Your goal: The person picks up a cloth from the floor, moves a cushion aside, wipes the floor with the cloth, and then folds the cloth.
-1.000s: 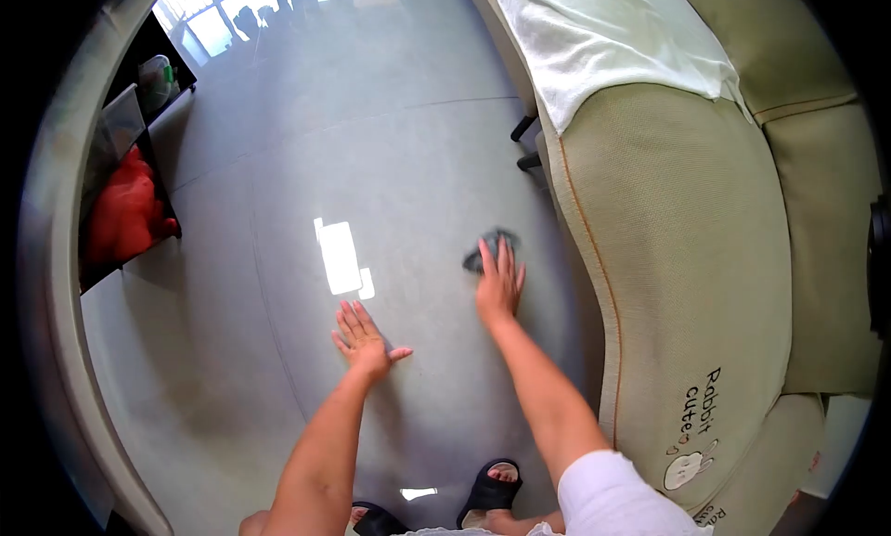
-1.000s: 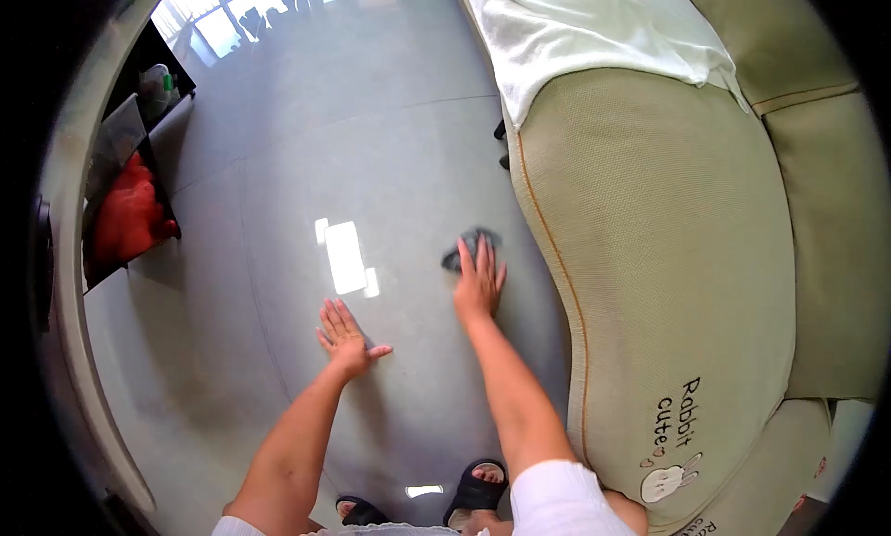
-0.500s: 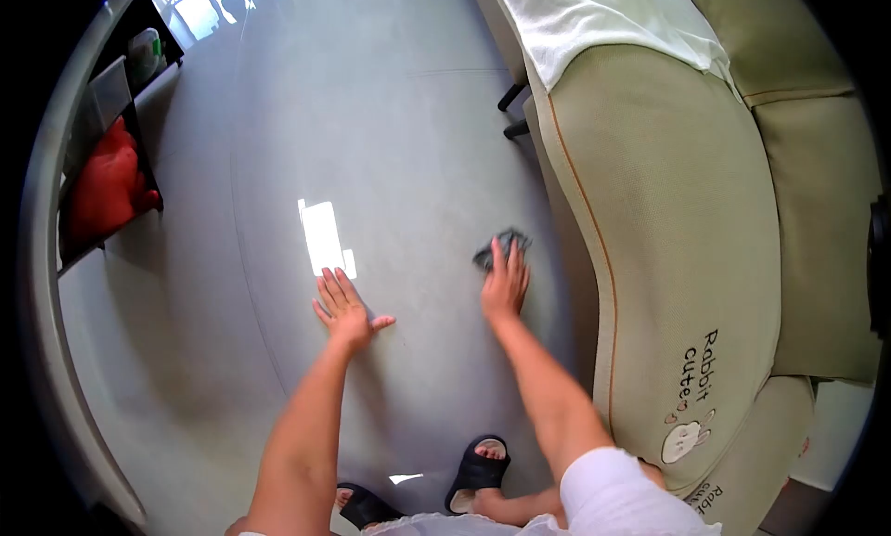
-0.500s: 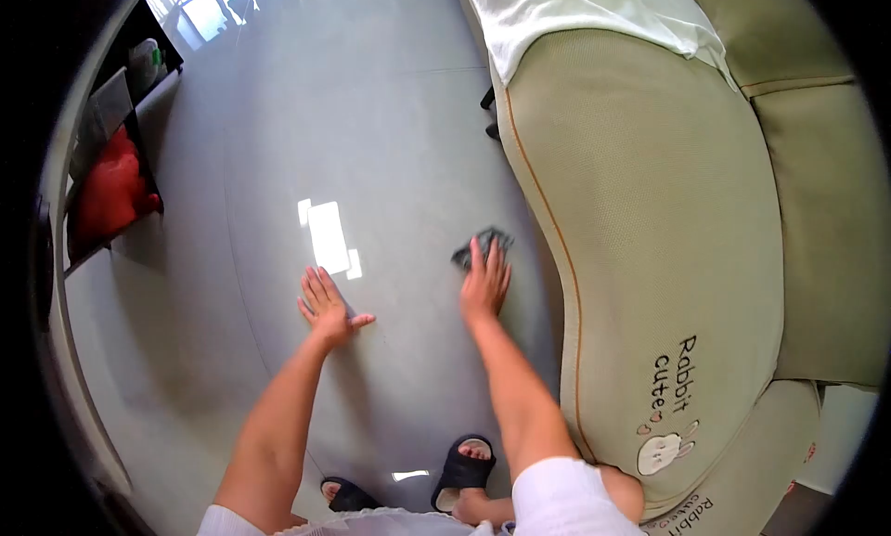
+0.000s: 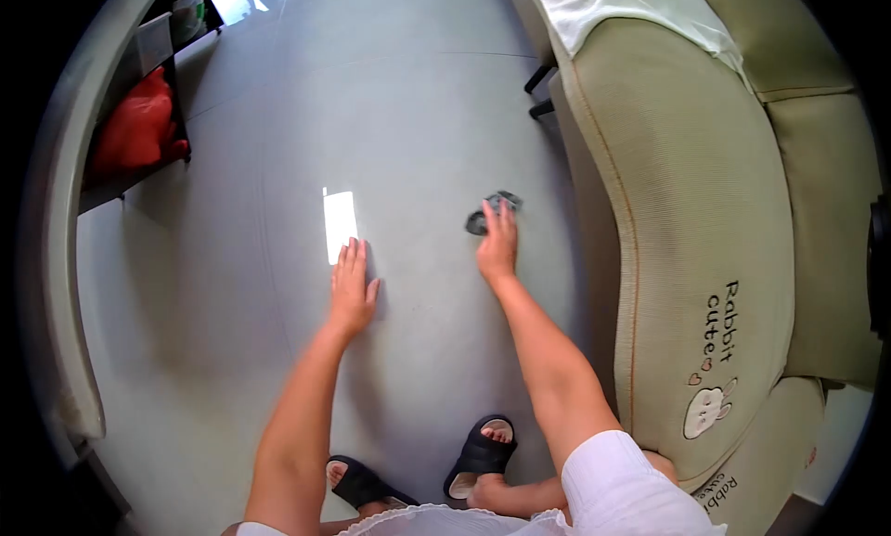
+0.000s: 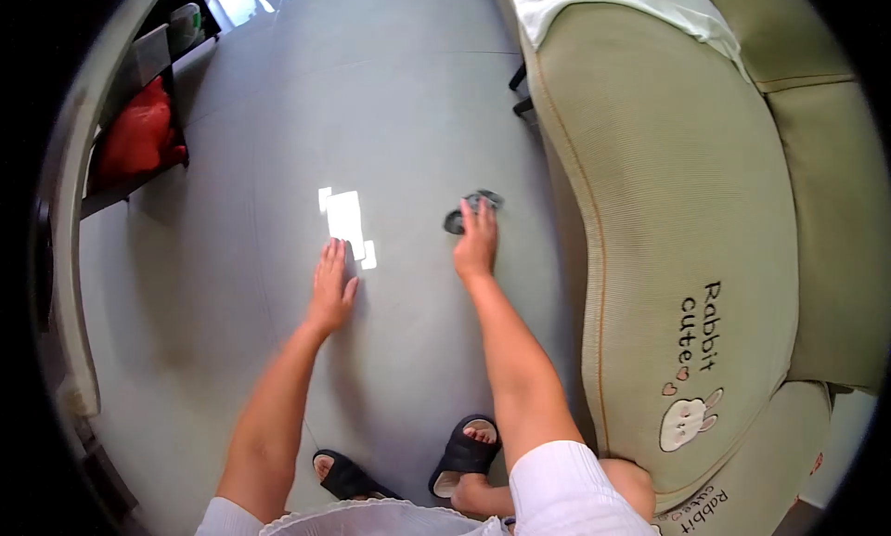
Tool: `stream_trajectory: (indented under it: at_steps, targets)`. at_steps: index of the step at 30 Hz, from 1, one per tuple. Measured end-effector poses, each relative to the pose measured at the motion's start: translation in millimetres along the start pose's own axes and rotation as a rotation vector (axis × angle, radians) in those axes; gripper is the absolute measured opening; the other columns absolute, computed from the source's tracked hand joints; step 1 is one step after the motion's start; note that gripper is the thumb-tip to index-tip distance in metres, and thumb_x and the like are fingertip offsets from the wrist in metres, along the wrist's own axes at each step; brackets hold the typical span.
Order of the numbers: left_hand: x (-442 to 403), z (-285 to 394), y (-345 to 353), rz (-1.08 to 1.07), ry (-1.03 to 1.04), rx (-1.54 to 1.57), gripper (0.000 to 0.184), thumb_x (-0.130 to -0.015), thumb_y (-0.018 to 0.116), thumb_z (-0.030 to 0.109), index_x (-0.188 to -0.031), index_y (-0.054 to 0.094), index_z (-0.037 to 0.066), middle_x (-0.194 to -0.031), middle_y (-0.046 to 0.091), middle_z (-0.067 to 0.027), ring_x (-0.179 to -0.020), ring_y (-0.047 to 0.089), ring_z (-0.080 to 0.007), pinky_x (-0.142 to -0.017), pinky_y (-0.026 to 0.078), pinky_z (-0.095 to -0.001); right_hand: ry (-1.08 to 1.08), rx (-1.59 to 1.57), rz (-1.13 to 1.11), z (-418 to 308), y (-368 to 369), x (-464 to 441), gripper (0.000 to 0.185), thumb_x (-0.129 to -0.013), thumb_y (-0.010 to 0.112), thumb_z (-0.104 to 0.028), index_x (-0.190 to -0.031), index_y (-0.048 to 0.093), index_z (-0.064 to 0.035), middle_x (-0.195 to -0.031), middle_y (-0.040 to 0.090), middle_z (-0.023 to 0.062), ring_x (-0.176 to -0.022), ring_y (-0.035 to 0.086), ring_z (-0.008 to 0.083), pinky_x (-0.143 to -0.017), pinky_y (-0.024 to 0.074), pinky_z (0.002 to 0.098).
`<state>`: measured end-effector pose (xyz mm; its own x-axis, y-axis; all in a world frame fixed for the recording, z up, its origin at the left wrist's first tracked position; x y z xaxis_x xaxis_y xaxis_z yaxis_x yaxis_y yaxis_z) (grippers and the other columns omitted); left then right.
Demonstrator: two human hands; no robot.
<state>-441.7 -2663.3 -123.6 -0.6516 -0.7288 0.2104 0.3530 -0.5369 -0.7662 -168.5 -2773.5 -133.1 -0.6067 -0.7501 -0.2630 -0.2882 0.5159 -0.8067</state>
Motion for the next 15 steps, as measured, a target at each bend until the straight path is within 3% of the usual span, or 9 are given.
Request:
stream_trajectory:
  at_steps: [3,7,9,13,15]
  targets:
    - [39,-5,-3,0.248,0.031,0.103,0.074,-0.081,0.05,-0.008,-0.151,0.029,0.003,-0.155,0.031,-0.0214,-0.144,0.026,-0.0406,-0.118,0.023,-0.0466,-0.222,-0.206,-0.182,-68,33,58,0.054,-0.082,0.046,0.005,-0.131,0.061,-0.0157,-0.142,0.05,0.0193,-0.132,0.046,0.0375,-0.112,0.034,0.0468]
    - [82,-19,-8,0.345,-0.082,0.098,0.075,-0.079,0.048,-0.011,-0.151,0.031,0.002,-0.153,0.033,-0.0222,-0.143,0.029,-0.0417,-0.117,0.025,-0.0466,-0.389,-0.342,-0.625,-132,4,164,0.062,-0.076,0.05,0.012,-0.127,0.065,-0.0202,-0.141,0.054,0.0104,-0.131,0.05,0.0321,-0.112,0.0361,0.0455]
    - [97,-25,-8,0.356,-0.118,0.073,0.076,-0.078,0.046,-0.012,-0.15,0.032,0.002,-0.153,0.034,-0.0225,-0.142,0.03,-0.042,-0.117,0.026,-0.0467,-0.425,-0.417,-0.609,-107,14,157,0.059,-0.077,0.051,0.011,-0.124,0.067,-0.0215,-0.14,0.055,0.0083,-0.134,0.047,0.0302,-0.114,0.034,0.0443]
    - [114,-32,-15,0.329,-0.145,0.069,0.076,-0.077,0.045,-0.012,-0.15,0.032,0.003,-0.153,0.034,-0.0224,-0.142,0.031,-0.0421,-0.117,0.027,-0.0461,-0.209,-0.285,-0.189,-65,25,16,0.047,-0.086,0.048,0.005,-0.126,0.064,-0.0133,-0.14,0.053,0.0166,-0.136,0.042,0.0348,-0.115,0.0319,0.0443]
    - [115,-39,-13,0.359,-0.127,0.054,0.076,-0.076,0.045,-0.012,-0.15,0.033,0.003,-0.153,0.034,-0.022,-0.142,0.031,-0.0415,-0.116,0.028,-0.046,-0.237,-0.211,-0.156,-87,57,-8,0.048,-0.085,0.048,0.004,-0.127,0.063,-0.0135,-0.141,0.052,0.0174,-0.135,0.043,0.0357,-0.114,0.0327,0.0444]
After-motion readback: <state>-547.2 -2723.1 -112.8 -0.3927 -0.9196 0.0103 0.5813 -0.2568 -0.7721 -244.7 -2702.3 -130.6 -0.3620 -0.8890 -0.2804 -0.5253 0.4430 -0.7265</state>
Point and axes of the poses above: each hand's wrist, its own x-axis away from the middle knuckle, its own y-axis out of the palm, z = x × y, the point moved 6 cm from there along -x, towards the middle knuckle
